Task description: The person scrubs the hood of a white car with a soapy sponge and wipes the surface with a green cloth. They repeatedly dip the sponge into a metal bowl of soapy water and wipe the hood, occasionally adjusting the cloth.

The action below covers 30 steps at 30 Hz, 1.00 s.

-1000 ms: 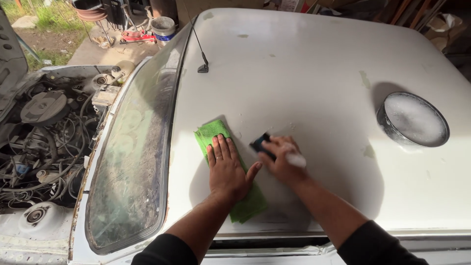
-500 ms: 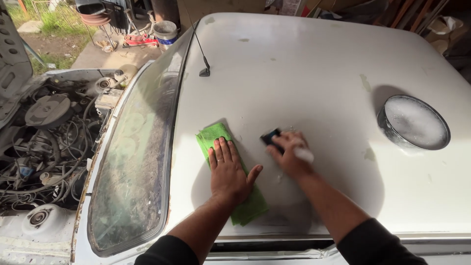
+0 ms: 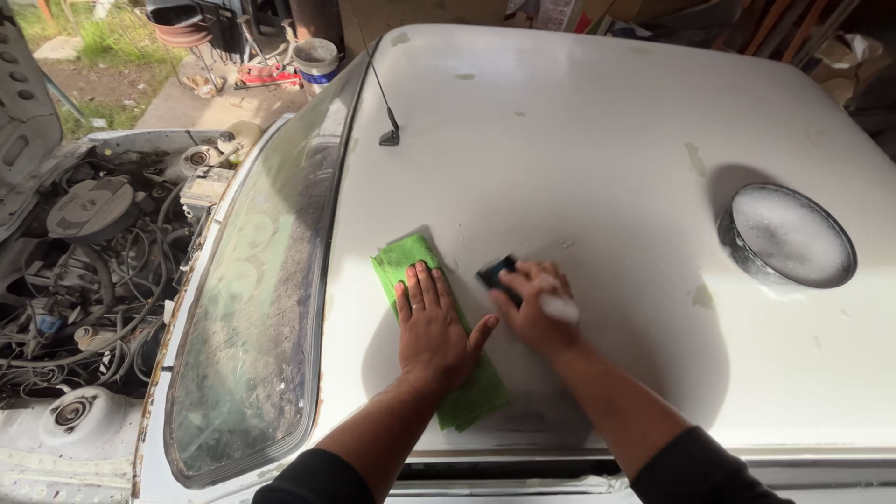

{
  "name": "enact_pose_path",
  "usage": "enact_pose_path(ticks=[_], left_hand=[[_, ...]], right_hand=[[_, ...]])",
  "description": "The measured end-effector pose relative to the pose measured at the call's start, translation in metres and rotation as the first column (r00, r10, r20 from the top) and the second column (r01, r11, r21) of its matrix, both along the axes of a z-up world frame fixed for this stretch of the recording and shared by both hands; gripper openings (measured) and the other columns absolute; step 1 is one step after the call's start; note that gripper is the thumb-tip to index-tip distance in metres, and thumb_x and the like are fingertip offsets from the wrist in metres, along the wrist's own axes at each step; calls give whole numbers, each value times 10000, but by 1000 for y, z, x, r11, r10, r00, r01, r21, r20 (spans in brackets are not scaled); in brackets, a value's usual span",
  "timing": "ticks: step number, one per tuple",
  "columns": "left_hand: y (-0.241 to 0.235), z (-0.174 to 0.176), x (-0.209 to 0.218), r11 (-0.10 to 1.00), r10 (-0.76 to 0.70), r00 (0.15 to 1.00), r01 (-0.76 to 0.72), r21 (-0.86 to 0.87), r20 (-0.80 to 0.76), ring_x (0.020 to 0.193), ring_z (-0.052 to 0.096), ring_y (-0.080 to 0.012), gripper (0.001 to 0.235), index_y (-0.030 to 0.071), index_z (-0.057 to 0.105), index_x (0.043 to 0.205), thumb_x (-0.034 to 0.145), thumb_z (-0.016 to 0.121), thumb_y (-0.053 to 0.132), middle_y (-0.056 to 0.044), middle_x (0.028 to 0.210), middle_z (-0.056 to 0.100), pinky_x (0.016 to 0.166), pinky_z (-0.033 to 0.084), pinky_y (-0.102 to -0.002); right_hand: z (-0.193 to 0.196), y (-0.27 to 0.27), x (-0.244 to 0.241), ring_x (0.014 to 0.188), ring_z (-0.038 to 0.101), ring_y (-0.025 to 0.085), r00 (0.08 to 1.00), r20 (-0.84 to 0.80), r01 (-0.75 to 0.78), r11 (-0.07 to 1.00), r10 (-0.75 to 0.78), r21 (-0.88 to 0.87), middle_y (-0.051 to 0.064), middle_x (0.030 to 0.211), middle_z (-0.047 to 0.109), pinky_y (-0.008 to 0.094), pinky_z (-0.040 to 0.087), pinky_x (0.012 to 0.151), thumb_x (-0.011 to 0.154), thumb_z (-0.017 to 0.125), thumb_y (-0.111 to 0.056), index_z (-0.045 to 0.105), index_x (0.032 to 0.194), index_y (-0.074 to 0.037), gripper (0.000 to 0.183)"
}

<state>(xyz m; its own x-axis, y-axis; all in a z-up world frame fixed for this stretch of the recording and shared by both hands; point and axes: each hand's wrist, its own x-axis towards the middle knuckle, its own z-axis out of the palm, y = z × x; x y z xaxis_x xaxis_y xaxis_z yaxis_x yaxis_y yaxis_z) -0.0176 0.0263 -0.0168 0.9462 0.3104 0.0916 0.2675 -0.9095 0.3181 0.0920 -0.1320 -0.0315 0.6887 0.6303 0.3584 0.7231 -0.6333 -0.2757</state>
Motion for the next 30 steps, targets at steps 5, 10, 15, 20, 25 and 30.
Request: enact_pose_path(ticks=[5, 10, 15, 20, 25, 30], left_hand=[[3, -5, 5, 1000, 2, 1000, -2, 2, -9, 1527, 16, -437, 1132, -141, 135, 1523, 917, 341, 791, -337, 1644, 94, 1209, -21, -535], [0, 2, 1, 1000, 15, 1000, -15, 16, 16, 1555, 42, -419, 1118, -142, 153, 1546, 945, 326, 784, -330, 1634, 131, 1242, -3, -521], [1, -8, 5, 1000, 6, 999, -6, 3, 47, 1539, 52, -437, 1118, -143, 175, 1535, 936, 354, 785, -342, 1623, 132, 1223, -3, -528], [3, -8, 4, 1000, 7, 999, -7, -7, 44, 1528, 45, -431, 1134, -141, 176, 1523, 907, 377, 790, -343, 1615, 124, 1211, -13, -527], [1, -7, 2, 1000, 20, 996, -21, 9, 92, 1549, 64, -424, 1111, -143, 194, 1533, 937, 363, 780, -339, 1624, 148, 1234, 5, -523], [-1, -8, 1, 1000, 11, 998, -12, 2, 63, 1547, 55, -439, 1112, -135, 179, 1536, 937, 356, 785, -341, 1632, 145, 1236, 8, -536]], right_hand=[[1, 4, 17, 1191, 585, 365, 984, 73, 163, 986, -164, 14, 174, 1214, 693, 496, 456, 1024, 874, 750, -382, 777, 1133, -45, 426], [-1, -7, 18, 1179, 593, 364, 980, 94, 174, 985, -175, 16, 176, 1227, 686, 494, 464, 1033, 889, 754, -399, 771, 1143, -47, 434], [-4, -7, 5, 1154, 593, 372, 998, 59, -1, 1000, 1, 5, 178, 1221, 682, 518, 446, 999, 814, 792, -384, 806, 1097, -69, 423], [-5, 1, 16, 1167, 593, 368, 985, 49, 166, 985, -168, 55, 167, 1224, 690, 482, 465, 1020, 843, 785, -364, 795, 1101, -66, 395], [-16, -9, 21, 1134, 614, 369, 980, 183, 59, 993, -77, 103, 167, 1208, 709, 502, 455, 1039, 854, 800, -391, 806, 1081, -70, 394], [-13, -12, 9, 1137, 608, 362, 997, 83, -12, 999, 8, 46, 164, 1165, 711, 505, 458, 1017, 775, 814, -430, 822, 1062, -91, 445]])
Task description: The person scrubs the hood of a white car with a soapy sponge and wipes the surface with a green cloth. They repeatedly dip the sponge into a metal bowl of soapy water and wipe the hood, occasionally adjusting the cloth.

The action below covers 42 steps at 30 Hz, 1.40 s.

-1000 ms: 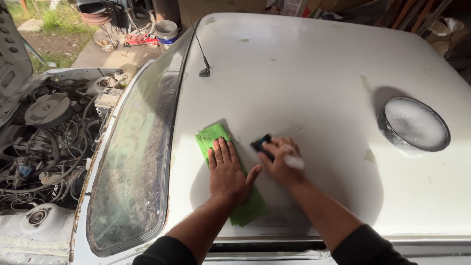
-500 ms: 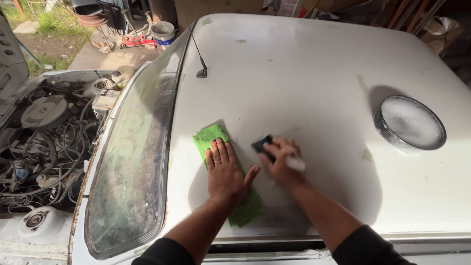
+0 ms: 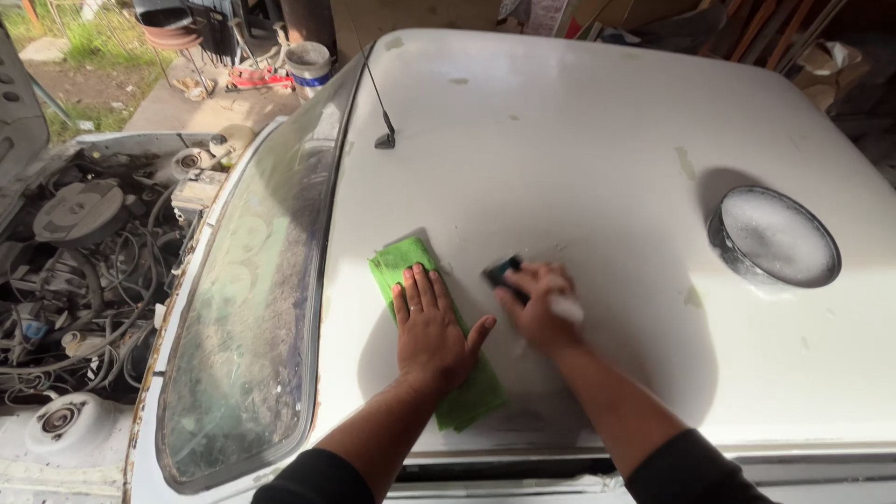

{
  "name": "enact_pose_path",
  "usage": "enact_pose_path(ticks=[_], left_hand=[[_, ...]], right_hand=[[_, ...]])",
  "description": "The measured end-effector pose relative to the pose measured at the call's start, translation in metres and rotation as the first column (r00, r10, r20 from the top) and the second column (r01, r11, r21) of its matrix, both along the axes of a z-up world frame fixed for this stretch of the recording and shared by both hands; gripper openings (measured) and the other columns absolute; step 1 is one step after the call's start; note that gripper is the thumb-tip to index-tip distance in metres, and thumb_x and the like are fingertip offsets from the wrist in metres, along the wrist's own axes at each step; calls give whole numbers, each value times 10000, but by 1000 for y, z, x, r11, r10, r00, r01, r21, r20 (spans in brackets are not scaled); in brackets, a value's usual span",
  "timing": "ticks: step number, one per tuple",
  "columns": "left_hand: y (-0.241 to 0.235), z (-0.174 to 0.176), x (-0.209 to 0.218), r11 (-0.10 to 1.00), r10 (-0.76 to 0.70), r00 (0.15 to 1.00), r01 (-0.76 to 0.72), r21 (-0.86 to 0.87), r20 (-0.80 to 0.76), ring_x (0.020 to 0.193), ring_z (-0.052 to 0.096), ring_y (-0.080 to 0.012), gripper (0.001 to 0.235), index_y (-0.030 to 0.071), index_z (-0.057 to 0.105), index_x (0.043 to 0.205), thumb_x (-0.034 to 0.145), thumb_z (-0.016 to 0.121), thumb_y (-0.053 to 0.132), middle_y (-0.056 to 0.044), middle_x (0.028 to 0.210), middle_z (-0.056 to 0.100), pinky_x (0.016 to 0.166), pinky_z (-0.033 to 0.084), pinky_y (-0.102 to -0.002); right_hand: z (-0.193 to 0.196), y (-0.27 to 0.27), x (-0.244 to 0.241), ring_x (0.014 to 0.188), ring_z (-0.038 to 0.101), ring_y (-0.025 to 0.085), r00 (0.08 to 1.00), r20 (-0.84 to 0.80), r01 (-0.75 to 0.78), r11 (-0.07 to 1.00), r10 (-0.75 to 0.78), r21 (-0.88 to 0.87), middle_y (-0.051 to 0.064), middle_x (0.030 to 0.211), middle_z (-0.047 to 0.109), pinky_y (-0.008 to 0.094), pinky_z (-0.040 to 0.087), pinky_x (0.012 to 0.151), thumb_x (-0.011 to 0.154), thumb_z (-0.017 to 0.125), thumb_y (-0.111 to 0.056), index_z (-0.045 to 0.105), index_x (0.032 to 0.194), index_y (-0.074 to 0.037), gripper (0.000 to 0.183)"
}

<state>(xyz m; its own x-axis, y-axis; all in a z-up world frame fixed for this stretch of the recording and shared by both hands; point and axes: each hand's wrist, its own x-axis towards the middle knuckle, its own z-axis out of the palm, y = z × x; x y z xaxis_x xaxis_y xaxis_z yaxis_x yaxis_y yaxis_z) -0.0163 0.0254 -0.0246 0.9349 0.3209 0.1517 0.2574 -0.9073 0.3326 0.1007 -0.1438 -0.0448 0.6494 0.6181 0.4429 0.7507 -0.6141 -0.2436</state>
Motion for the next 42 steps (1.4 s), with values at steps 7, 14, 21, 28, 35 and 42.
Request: enact_pose_path(ticks=[7, 14, 21, 28, 35, 42], left_hand=[[0, 2, -2, 999, -19, 996, 16, -31, -92, 1536, 9, -447, 1136, -135, 148, 1533, 915, 370, 793, -352, 1623, 97, 1211, -18, -551], [2, 23, 2, 998, -34, 987, 24, -60, -160, 1544, -28, -433, 1131, -127, 118, 1547, 924, 333, 793, -341, 1640, 57, 1220, -44, -532], [6, 27, -3, 995, -77, 974, 62, -75, -215, 1542, -50, -441, 1122, -129, 95, 1551, 933, 325, 779, -344, 1641, 25, 1212, -59, -540], [6, 27, 2, 993, -94, 975, 78, -88, -200, 1538, -58, -447, 1116, -132, 85, 1552, 940, 305, 775, -347, 1641, 21, 1208, -62, -551], [8, 27, -1, 996, -70, 978, 58, -68, -197, 1544, -45, -438, 1129, -130, 90, 1553, 936, 279, 797, -330, 1647, 34, 1219, -49, -531], [5, 25, -1, 998, -62, 973, 54, -40, -223, 1545, -48, -431, 1116, -123, 87, 1555, 945, 268, 794, -328, 1647, 31, 1220, -57, -528]], right_hand=[[-4, 14, -2, 1157, 580, 357, 999, 22, 25, 999, -25, -35, 171, 1178, 696, 495, 474, 990, 795, 809, -406, 817, 1064, -96, 410], [10, 23, 12, 1139, 588, 354, 989, 17, 148, 989, -148, 19, 150, 1136, 709, 497, 460, 1004, 799, 815, -380, 807, 1054, -63, 407], [1, 13, 5, 1143, 598, 370, 999, -36, 30, 999, -30, -11, 165, 1151, 697, 485, 476, 985, 770, 806, -424, 815, 1054, -74, 451], [4, 9, 14, 1147, 586, 373, 959, -8, 282, 959, -282, -30, 156, 1215, 694, 492, 478, 1007, 849, 781, -389, 794, 1092, -54, 414], [6, -1, 5, 1260, 564, 335, 980, -99, 166, 984, -171, -58, 119, 1318, 679, 466, 451, 1074, 829, 825, -328, 788, 1138, -110, 380], [34, -32, 37, 1320, 500, 351, 918, -265, 262, 953, -295, -152, 126, 1423, 579, 462, 468, 1007, 773, 862, -378, 773, 1179, -164, 468]])
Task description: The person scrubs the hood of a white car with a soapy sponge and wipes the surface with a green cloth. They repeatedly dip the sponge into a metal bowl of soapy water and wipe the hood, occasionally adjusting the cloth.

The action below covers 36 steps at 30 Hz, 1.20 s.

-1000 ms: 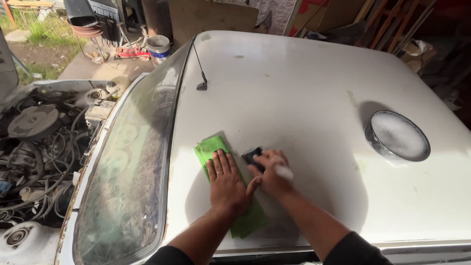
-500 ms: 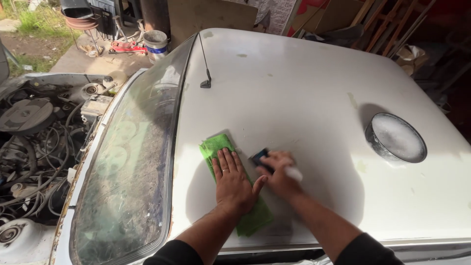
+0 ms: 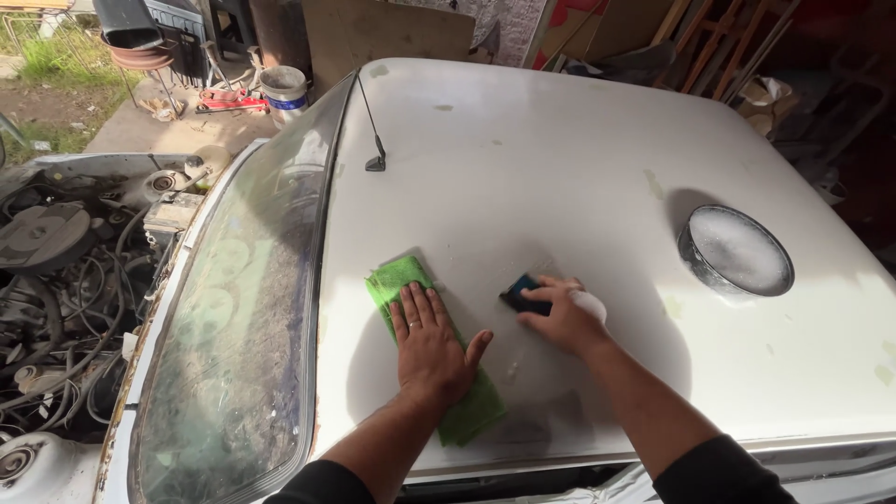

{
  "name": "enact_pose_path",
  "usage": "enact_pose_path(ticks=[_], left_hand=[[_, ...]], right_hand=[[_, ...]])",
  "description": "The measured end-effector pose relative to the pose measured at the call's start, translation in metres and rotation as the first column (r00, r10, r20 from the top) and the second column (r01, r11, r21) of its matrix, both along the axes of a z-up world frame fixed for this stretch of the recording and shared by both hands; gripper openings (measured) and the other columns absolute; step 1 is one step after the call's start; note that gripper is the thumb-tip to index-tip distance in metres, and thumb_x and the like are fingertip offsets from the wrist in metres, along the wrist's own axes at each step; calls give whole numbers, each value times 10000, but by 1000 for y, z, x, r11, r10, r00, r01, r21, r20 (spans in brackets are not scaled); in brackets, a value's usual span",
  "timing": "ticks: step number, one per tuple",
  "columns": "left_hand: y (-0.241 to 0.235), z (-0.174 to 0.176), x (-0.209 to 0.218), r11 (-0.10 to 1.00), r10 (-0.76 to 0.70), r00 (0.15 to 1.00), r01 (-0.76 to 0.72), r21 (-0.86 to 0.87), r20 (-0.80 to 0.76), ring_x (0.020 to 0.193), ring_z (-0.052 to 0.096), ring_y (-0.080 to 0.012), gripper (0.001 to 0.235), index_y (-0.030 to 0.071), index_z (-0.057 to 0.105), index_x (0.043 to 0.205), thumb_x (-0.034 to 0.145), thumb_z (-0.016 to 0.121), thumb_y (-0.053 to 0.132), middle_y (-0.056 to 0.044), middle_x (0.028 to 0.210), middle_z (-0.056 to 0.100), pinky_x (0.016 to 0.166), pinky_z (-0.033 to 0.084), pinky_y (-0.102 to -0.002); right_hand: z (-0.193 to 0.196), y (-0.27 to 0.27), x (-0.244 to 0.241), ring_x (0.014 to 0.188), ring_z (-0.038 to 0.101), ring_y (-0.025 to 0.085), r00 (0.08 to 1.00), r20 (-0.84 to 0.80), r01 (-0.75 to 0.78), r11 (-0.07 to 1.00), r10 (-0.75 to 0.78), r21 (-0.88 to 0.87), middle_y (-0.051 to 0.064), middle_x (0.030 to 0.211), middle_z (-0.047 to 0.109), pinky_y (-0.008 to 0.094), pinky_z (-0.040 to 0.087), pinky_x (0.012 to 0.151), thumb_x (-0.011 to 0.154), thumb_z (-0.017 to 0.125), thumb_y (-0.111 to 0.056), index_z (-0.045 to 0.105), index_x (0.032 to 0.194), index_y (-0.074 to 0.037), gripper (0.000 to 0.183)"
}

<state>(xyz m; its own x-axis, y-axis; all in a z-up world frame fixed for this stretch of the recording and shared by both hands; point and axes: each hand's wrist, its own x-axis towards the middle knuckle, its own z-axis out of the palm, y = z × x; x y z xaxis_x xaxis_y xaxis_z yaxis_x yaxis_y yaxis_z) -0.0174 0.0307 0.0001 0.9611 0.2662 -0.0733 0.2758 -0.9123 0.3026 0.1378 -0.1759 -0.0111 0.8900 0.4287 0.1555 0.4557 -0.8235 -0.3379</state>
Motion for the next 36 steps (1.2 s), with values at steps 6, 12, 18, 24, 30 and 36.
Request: enact_pose_path(ticks=[6, 12, 18, 24, 30, 36], left_hand=[[-2, -19, 5, 999, 20, 996, -24, 41, 83, 1541, -22, -433, 1094, -123, 116, 1546, 951, 294, 777, -330, 1637, 70, 1222, -33, -520], [-2, -30, 8, 996, 49, 991, -57, 64, 121, 1539, 10, -409, 1076, -109, 141, 1540, 933, 357, 753, -311, 1635, 92, 1218, -12, -505], [1, -38, 7, 983, 28, 986, -57, 173, 164, 1546, 48, -399, 1044, -110, 173, 1545, 949, 356, 728, -306, 1633, 133, 1237, 3, -500], [7, -49, 6, 982, 13, 972, -56, 179, 236, 1549, 68, -380, 1030, -106, 185, 1540, 949, 386, 713, -302, 1625, 167, 1237, 21, -484], [12, -58, 6, 977, -2, 964, -55, 205, 267, 1554, 82, -365, 999, -83, 196, 1555, 951, 375, 692, -285, 1637, 174, 1238, 44, -480], [12, -60, 7, 974, 8, 969, -62, 216, 245, 1560, 79, -366, 998, -75, 200, 1559, 958, 350, 706, -286, 1639, 182, 1241, 43, -480]], right_hand=[[82, -13, -37, 1152, 653, 287, 963, -265, -44, 951, -40, -305, 98, 1267, 648, 391, 546, 994, 586, 935, -320, 733, 1172, -260, 623], [61, -197, 86, 1026, 659, 205, 934, -356, 233, 783, -16, 577, 115, 1167, 671, 361, 548, 869, 700, 891, -188, 538, 1365, -106, 757], [124, -261, 158, 1078, 704, 362, 807, -281, 590, 687, -519, 424, 217, 1201, 638, 472, 614, 819, 812, 898, -264, 449, 1408, -2, 791], [13, -335, 287, 1110, 712, 376, 840, -193, 458, 853, -508, -250, 248, 1274, 735, 479, 554, 983, 640, 976, -346, 666, 1376, -7, 867], [8, -319, 285, 1155, 712, 363, 830, -244, 381, 830, -501, -408, 178, 1291, 752, 475, 556, 1003, 735, 895, -373, 735, 1339, -78, 691], [70, -282, 225, 1222, 636, 331, 868, -265, 348, 896, -419, -278, 135, 1386, 656, 468, 505, 1038, 687, 911, -219, 600, 1465, -146, 841]])
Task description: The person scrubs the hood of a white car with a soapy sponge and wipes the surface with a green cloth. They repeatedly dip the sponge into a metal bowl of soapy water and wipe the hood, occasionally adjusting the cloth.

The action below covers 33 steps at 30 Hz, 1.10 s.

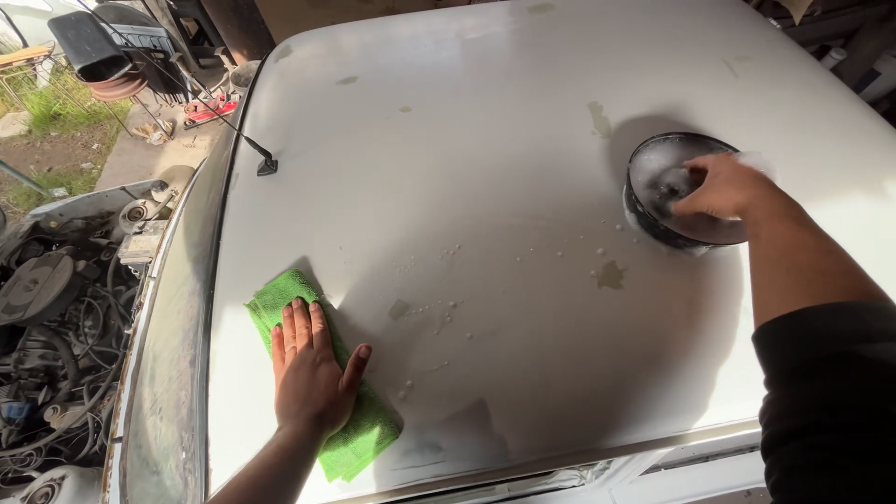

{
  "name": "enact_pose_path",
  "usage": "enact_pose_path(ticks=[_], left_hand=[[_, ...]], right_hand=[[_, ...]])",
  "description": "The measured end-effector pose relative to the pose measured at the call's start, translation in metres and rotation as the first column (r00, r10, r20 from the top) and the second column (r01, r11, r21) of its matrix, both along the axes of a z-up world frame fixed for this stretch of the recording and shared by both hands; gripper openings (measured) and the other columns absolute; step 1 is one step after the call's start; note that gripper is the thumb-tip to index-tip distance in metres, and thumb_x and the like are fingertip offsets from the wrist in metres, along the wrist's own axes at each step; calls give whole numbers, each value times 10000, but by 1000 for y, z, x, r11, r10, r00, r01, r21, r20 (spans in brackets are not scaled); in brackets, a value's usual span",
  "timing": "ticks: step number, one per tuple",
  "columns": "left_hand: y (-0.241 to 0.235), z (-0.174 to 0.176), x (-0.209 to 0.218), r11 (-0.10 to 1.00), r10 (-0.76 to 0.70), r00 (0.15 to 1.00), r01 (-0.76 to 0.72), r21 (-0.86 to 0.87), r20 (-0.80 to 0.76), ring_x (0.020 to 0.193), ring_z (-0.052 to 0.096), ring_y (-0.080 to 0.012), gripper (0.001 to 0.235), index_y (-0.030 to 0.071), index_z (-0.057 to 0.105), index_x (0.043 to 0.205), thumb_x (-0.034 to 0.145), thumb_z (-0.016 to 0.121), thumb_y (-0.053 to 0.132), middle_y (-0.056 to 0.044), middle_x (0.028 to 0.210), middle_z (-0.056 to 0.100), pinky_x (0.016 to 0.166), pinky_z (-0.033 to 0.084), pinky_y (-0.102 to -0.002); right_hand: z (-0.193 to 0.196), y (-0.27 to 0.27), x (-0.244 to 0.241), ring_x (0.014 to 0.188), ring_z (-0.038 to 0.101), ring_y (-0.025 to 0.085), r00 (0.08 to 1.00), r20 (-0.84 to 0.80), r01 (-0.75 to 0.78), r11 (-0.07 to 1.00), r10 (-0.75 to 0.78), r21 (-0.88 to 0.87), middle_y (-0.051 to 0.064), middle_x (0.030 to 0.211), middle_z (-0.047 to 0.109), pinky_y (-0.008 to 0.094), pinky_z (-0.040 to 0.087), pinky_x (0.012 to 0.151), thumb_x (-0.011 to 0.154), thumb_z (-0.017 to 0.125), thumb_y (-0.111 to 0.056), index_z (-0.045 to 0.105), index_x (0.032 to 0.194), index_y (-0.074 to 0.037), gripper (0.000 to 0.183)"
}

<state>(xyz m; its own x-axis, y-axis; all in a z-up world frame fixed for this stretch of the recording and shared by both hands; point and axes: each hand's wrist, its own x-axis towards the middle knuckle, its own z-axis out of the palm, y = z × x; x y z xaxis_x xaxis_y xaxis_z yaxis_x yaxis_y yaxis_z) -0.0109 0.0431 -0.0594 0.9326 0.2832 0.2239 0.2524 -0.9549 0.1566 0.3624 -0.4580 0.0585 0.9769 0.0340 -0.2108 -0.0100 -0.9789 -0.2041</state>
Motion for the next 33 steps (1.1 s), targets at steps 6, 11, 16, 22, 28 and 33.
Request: enact_pose_path(ticks=[6, 11, 16, 22, 28, 33], left_hand=[[-1, 0, -1, 999, -11, 999, 13, -44, 43, 1563, 77, -367, 1001, -71, 213, 1568, 961, 349, 713, -287, 1640, 183, 1239, 40, -482], [-1, -1, 0, 998, -14, 998, 18, -61, 62, 1570, 83, -358, 998, -67, 231, 1560, 958, 353, 719, -280, 1648, 187, 1247, 42, -477], [-3, 0, 5, 998, -1, 999, 4, -55, 50, 1566, 86, -366, 999, -69, 236, 1559, 958, 364, 719, -285, 1639, 198, 1245, 40, -480], [-9, 17, 3, 994, 15, 999, -11, -110, 36, 1563, 100, -372, 1010, -78, 244, 1562, 951, 405, 710, -285, 1628, 220, 1249, 37, -483], [-11, 23, 1, 992, 31, 999, -31, -123, -8, 1559, 86, -376, 1027, -87, 237, 1550, 944, 407, 725, -289, 1627, 210, 1241, 32, -491], [-12, 13, 2, 986, 19, 997, -8, -165, 69, 1538, 99, -403, 1035, -102, 251, 1527, 935, 422, 730, -314, 1613, 215, 1216, 39, -511]], right_hand=[[23, -49, -15, 1194, 646, 222, 995, 43, -91, 682, 87, 726, 75, 1310, 674, 366, 521, 1049, 730, 751, 33, 628, 1450, -130, 748], [41, -64, -22, 1232, 616, 161, 970, 147, -204, 329, 192, 922, 8, 1342, 629, 341, 541, 1047, 736, 689, 145, 594, 1408, -124, 730], [38, -67, -26, 1244, 613, 157, 975, 201, -220, 325, 92, 920, -6, 1375, 620, 327, 557, 1060, 749, 700, 164, 574, 1369, -133, 699], [44, 15, -41, 1240, 655, 210, 884, 468, -377, 587, -3, 716, 74, 1324, 627, 381, 558, 1016, 812, 798, 99, 553, 1379, -69, 640], [21, 170, -122, 1268, 577, 310, 816, 398, -572, 687, 419, 449, 153, 1462, 485, 427, 527, 1005, 816, 830, -319, 458, 1581, -59, 889], [-51, 270, -202, 1417, 387, 352, 667, 218, -743, 657, 713, 124, 132, 1557, 419, 442, 359, 1154, 843, 768, -408, 478, 1528, -123, 797]])
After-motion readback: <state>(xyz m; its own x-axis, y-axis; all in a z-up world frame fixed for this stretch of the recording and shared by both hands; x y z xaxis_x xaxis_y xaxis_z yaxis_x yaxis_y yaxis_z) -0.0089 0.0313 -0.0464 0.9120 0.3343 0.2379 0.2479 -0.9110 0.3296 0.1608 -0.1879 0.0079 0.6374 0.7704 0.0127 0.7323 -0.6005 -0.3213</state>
